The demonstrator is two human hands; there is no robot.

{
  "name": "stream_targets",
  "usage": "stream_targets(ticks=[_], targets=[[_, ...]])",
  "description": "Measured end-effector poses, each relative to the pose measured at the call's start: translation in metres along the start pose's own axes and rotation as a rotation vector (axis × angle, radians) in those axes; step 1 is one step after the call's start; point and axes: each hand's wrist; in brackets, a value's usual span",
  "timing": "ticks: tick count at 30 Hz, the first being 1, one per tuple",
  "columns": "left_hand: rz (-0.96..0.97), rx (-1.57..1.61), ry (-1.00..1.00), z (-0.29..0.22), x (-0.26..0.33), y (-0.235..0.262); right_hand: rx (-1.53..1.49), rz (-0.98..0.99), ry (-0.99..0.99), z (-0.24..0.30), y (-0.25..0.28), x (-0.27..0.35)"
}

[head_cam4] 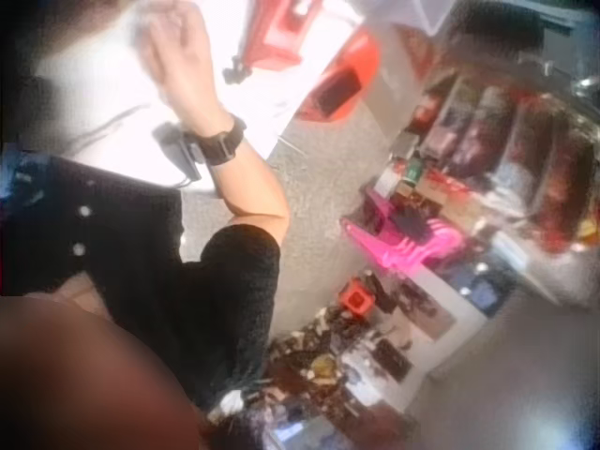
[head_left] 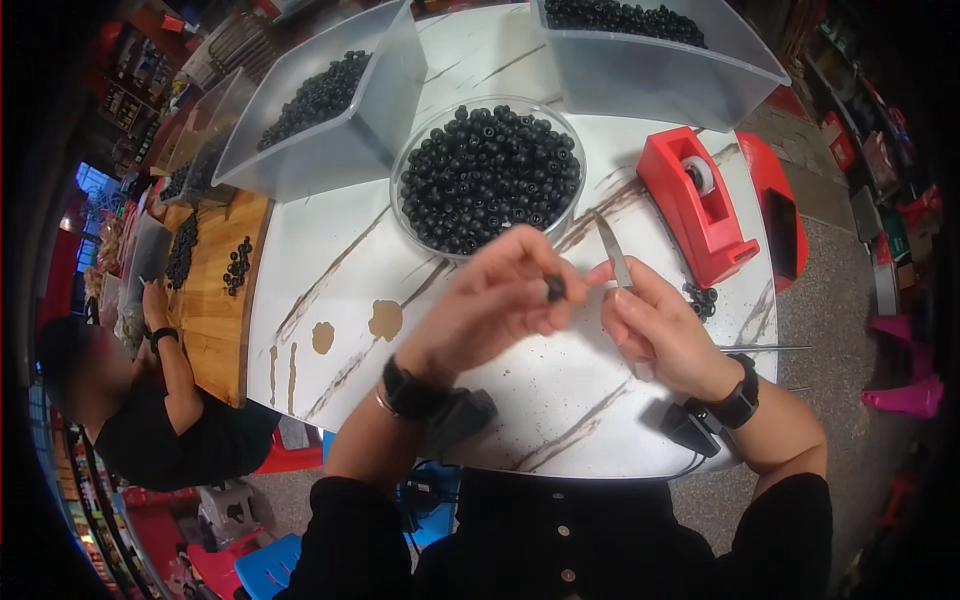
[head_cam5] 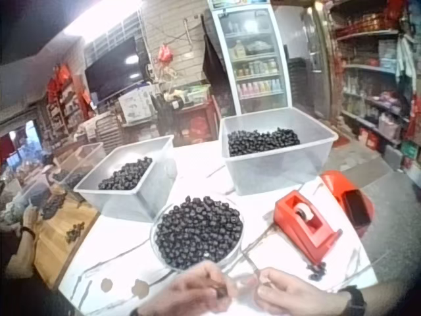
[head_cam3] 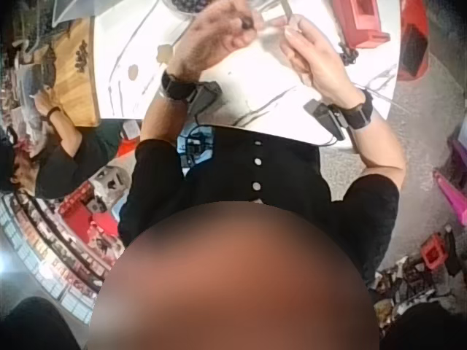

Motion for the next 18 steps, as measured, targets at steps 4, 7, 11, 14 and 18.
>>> stream_targets(ticks=[4, 7, 11, 14, 18], targets=[[-0.213, -0.288, -0.043, -0.039, 0.004, 0.007, 0.029, 0.004, -0.029, 0.003, 0.000, 0.001], [-0.423, -0.542, -0.059, -0.047, 0.002, 0.007, 0.049, 0.006, -0.033, 0.002, 0.000, 0.001], [-0.392, -1.398, -0.202, -0.039, -0.007, 0.018, 0.069, 0.010, -0.029, 0.002, -0.002, -0.001], [-0.319, -1.591, -0.206, -0.040, -0.013, 0.026, 0.050, 0.004, -0.040, 0.002, 0.000, -0.001], [-0.249, -1.573, 0.124, -0.054, -0.022, 0.030, 0.059, 0.026, -0.042, 0.003, -0.002, 0.000]])
Point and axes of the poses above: each hand's wrist, its own x-axis away from the middle knuckle, its own y-axis out of the back of the hand, z = x × y, and after that the axes turned 2 degrees about y, right-handed
